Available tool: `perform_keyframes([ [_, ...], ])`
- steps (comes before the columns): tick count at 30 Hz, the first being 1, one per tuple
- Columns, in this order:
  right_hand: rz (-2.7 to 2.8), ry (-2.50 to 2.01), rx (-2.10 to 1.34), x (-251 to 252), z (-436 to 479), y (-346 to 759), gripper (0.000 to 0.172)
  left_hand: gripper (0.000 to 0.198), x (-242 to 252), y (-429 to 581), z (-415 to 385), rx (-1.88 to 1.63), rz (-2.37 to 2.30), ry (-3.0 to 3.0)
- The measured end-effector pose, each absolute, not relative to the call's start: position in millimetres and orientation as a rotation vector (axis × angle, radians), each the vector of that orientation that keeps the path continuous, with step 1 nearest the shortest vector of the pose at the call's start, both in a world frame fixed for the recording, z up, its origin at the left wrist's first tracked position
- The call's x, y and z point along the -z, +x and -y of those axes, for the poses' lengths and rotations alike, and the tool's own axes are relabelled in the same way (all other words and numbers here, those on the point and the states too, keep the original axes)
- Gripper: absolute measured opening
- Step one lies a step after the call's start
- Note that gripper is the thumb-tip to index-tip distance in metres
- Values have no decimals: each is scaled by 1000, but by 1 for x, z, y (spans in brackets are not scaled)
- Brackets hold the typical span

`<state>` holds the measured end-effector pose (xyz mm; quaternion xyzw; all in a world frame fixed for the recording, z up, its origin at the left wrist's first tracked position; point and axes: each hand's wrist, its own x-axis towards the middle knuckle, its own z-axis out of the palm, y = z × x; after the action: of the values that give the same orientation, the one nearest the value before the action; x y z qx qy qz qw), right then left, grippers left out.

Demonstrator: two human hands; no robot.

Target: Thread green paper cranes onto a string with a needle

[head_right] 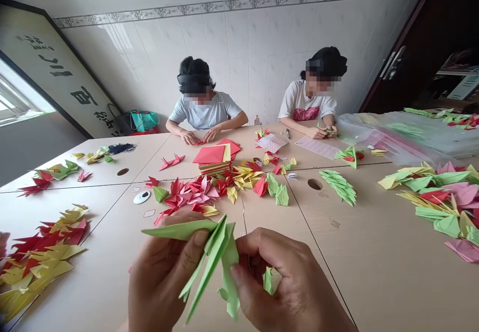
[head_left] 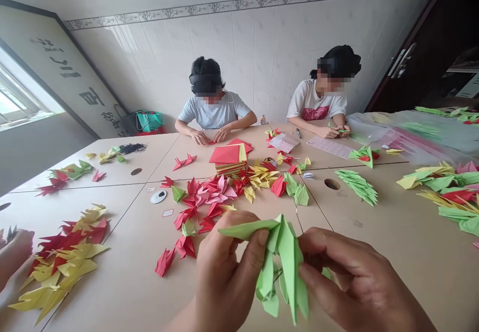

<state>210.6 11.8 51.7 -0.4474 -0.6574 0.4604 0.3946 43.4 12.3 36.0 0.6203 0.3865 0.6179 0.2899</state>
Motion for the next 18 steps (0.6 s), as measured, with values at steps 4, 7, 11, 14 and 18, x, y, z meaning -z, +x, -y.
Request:
perform_keyframes([
  [4,1676,-1102,-1251,-46,-15,213,25,28,-33,49,-8,-1657,-1004,1477],
  [7,1645,-1069,-1268,-41,-19,215,29,58,-31,53,-4,-1752,-960,1493],
  [11,1573,-1063,-1306,-45,-19,214,37,33,-33,50,-6,-1679,-1011,1626],
  [14,1502,-1086,-1345,-49,-17,211,42,21,-37,45,-9,-1535,-1048,1434],
  [18,1466,-1068,-1310,-44,-18,212,39,16,-38,43,-9,-1475,-956,1150],
])
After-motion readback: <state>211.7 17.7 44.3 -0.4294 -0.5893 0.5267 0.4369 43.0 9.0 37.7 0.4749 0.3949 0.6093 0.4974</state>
